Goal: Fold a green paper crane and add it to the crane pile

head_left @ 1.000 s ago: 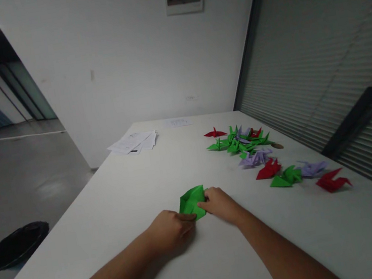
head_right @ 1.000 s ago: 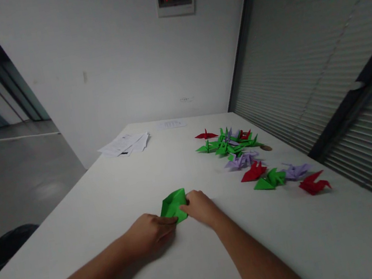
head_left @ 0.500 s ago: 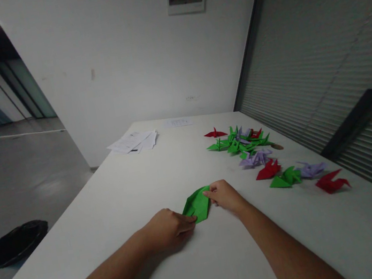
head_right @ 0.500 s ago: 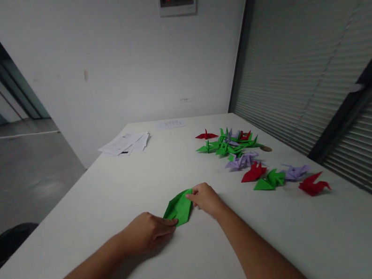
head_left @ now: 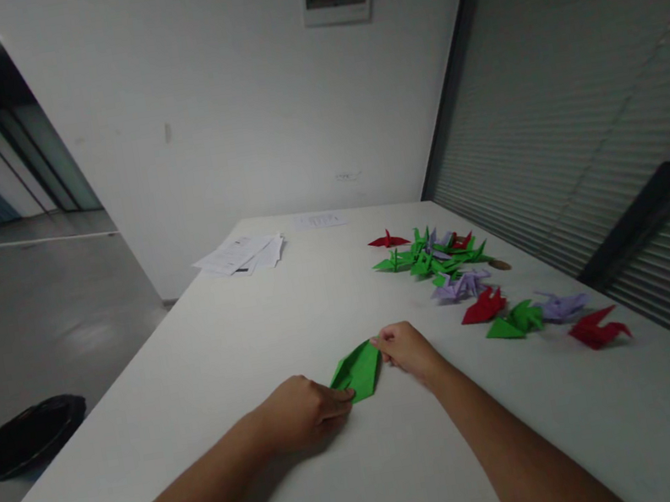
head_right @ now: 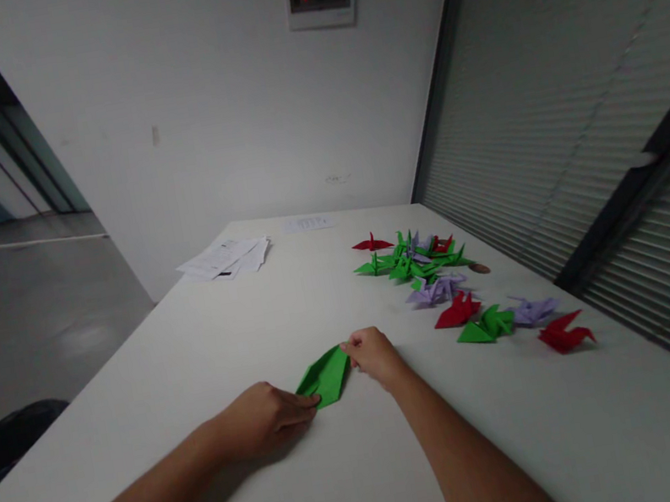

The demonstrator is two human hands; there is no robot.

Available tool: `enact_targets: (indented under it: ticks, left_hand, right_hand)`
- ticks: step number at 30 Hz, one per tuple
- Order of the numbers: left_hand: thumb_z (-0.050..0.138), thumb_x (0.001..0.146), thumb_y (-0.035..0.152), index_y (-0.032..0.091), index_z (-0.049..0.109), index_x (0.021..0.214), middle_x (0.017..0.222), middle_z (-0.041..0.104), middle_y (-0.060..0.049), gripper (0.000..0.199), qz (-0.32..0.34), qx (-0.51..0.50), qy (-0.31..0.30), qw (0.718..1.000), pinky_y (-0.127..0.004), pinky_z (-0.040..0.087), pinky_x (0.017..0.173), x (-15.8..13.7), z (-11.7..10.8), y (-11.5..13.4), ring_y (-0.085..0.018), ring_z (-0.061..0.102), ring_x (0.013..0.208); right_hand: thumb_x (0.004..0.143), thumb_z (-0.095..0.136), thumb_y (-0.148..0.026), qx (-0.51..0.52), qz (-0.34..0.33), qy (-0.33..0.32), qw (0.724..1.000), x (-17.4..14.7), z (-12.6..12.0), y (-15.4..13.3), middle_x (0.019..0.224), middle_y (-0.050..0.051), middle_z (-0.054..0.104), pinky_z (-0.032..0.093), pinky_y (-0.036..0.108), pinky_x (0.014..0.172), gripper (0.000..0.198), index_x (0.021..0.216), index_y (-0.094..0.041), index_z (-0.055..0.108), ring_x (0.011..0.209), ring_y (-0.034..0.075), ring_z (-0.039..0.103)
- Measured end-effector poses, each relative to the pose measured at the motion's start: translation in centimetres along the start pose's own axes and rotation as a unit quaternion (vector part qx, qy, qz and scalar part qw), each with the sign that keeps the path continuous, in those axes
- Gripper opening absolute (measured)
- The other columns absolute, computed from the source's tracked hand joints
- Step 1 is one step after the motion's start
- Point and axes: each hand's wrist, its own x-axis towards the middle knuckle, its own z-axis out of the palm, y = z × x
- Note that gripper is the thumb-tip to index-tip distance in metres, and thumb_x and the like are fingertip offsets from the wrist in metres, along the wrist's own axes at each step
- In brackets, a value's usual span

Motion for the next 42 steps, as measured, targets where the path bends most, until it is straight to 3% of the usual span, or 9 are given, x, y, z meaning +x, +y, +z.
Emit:
enact_targets:
  ticks: [8, 14, 18, 22, 25, 29, 33, 36, 42]
  left_hand:
    - [0.055, 0.098, 0.021, 0.027, 0.072, 0.114, 0.120, 0.077, -0.006, 0.024, -0.002, -0.012, 0.011, 1.000, -0.027, 0.056, 0.076, 0.0, 0.0, 0.1, -0.022, 0.077, 0.092]
    - [0.055, 0.098, 0.020, 0.027, 0.072, 0.113, 0.119, 0.078, -0.006, 0.023, 0.001, -0.017, 0.019, 1.000, -0.026, 0.057, 0.077, -0.1, 0.1, 0.0, -0.022, 0.077, 0.093]
    - [0.055, 0.099, 0.020, 0.025, 0.073, 0.107, 0.120, 0.077, -0.006, 0.020, 0.028, -0.006, 0.025, 0.999, -0.026, 0.056, 0.075, -0.3, -0.1, 0.0, -0.020, 0.076, 0.092]
    - [0.054, 0.100, 0.020, 0.022, 0.073, 0.101, 0.107, 0.078, -0.008, 0.020, 0.053, -0.040, 0.048, 0.997, -0.026, 0.056, 0.077, -0.2, 0.1, -0.2, -0.019, 0.075, 0.090]
    - [0.054, 0.099, 0.020, 0.019, 0.072, 0.102, 0.097, 0.077, -0.010, 0.019, -0.001, -0.064, 0.119, 0.991, -0.029, 0.057, 0.081, 0.2, 0.7, -0.4, -0.020, 0.073, 0.088]
    - [0.066, 0.092, 0.027, 0.017, 0.066, 0.124, 0.123, 0.071, -0.015, 0.033, -0.104, -0.047, 0.187, 0.976, -0.041, 0.056, 0.097, 0.5, 1.3, -1.1, -0.027, 0.066, 0.110]
    - [0.067, 0.090, 0.023, 0.021, 0.058, 0.141, 0.143, 0.063, -0.016, 0.052, -0.090, -0.013, 0.119, 0.989, -0.051, 0.051, 0.105, 0.7, 1.6, -1.3, -0.033, 0.060, 0.124]
    - [0.062, 0.090, 0.017, 0.020, 0.061, 0.138, 0.143, 0.064, -0.015, 0.047, -0.061, -0.007, 0.081, 0.995, -0.052, 0.051, 0.108, 0.9, 1.5, -1.1, -0.033, 0.060, 0.129]
    - [0.052, 0.097, 0.014, 0.011, 0.063, 0.134, 0.144, 0.062, -0.020, 0.039, 0.001, 0.000, 0.065, 0.998, -0.046, 0.049, 0.115, 1.0, 1.5, -0.9, -0.031, 0.059, 0.135]
  right_hand:
    - [0.087, 0.067, -0.023, -0.141, -0.023, 0.015, 0.990, 0.2, -0.3, 0.0, 0.059, 0.003, 0.067, 0.035, 0.025, 0.057, 0.027, 0.061, -0.018, 0.064, 0.059, 0.015, 0.059]
    - [0.084, 0.074, -0.016, -0.210, -0.060, 0.019, 0.976, -0.4, -0.7, -0.3, 0.079, 0.004, 0.072, 0.039, 0.026, 0.067, 0.003, 0.083, -0.018, 0.073, 0.073, 0.017, 0.063]
    - [0.086, 0.067, -0.005, -0.234, -0.169, 0.001, 0.958, -0.5, -0.8, -0.1, 0.106, 0.008, 0.069, 0.045, 0.027, 0.087, 0.033, 0.115, -0.019, 0.074, 0.095, 0.019, 0.063]
    - [0.088, 0.056, 0.003, -0.278, -0.307, -0.034, 0.909, -0.5, -0.5, 0.3, 0.109, 0.008, 0.064, 0.044, 0.030, 0.095, 0.047, 0.120, -0.026, 0.076, 0.106, 0.021, 0.056]
    - [0.090, 0.057, 0.002, -0.293, -0.342, -0.051, 0.892, -0.7, -0.3, 0.2, 0.105, 0.007, 0.063, 0.044, 0.030, 0.091, 0.043, 0.113, -0.027, 0.079, 0.104, 0.022, 0.055]
    - [0.094, 0.060, -0.005, -0.308, -0.345, -0.052, 0.885, -1.0, -0.2, -0.2, 0.099, 0.006, 0.063, 0.043, 0.029, 0.088, 0.029, 0.102, -0.024, 0.081, 0.100, 0.021, 0.054]
    - [0.098, 0.059, -0.012, -0.328, -0.336, -0.052, 0.881, -1.1, -0.2, -0.4, 0.098, 0.006, 0.064, 0.042, 0.029, 0.085, 0.025, 0.102, -0.024, 0.081, 0.099, 0.021, 0.055]
    - [0.099, 0.059, -0.016, -0.345, -0.327, -0.050, 0.878, -1.1, -0.1, -0.4, 0.097, 0.006, 0.065, 0.041, 0.029, 0.083, 0.022, 0.103, -0.023, 0.080, 0.097, 0.022, 0.057]
    - [0.102, 0.056, -0.019, -0.375, -0.313, -0.035, 0.872, -1.3, -0.2, -0.7, 0.095, 0.008, 0.069, 0.044, 0.032, 0.082, 0.024, 0.097, -0.020, 0.079, 0.095, 0.023, 0.059]
